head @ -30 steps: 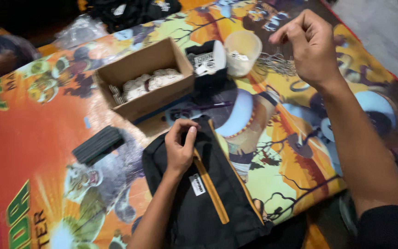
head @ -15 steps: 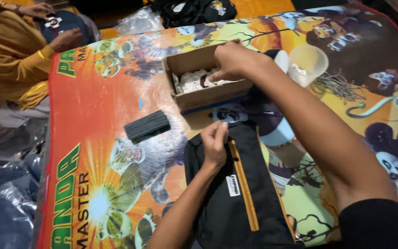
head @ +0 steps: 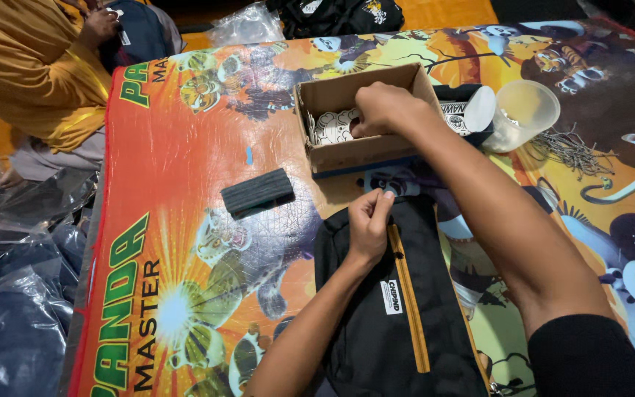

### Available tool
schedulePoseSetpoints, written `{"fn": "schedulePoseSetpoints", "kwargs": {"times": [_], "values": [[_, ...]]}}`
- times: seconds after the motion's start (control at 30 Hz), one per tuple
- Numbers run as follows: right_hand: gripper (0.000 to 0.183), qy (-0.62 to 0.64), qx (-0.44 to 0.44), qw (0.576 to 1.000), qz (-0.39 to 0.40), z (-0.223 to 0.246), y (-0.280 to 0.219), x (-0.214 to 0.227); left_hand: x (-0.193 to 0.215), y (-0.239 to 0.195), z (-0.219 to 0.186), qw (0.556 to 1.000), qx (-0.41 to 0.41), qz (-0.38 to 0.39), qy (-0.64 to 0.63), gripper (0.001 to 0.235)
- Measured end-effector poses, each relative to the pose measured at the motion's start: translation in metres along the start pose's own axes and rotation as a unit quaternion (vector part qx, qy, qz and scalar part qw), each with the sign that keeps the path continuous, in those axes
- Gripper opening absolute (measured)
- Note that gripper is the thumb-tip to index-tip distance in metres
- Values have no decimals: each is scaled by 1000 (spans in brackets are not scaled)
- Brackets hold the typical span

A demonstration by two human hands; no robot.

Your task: The person cleans the surface of a black bag with a purple cloth and then applies a skull-shaped patch to the front, pressing it down by hand.

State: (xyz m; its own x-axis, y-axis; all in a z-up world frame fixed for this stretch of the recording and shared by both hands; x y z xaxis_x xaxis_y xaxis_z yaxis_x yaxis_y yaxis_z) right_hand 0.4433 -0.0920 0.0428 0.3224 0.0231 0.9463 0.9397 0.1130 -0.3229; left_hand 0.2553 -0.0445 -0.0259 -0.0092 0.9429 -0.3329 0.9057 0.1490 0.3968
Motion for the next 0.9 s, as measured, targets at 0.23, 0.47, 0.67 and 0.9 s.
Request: {"fn": "schedulePoseSetpoints", "kwargs": {"times": [0.23,0.47,0.67,0.9], "values": [[41,-100,-47,994,-9,-27,40,-34,0,1,-3,1000,-3,9,13,44],[41,-122,-73,989,-39,-46,19,3,0,2,-2,1000,3,16,10,43],[24,-50,-32,977,-206,-68,-26,38,-5,1,-13,999,-7,27,40,44],[33,290,44,911,-290,-97,-118,75,-26,-8,-54,976,-100,123,148,41]]}}
Point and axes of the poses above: each hand's wrist, its own y-axis towards the middle knuckle, its own x-axis out of the back of the hand, z = x × y, the point moved 7 cm from there along y, towards the middle knuckle, and after that the axes turned 12 degrees about -x, right-handed, at the moved point
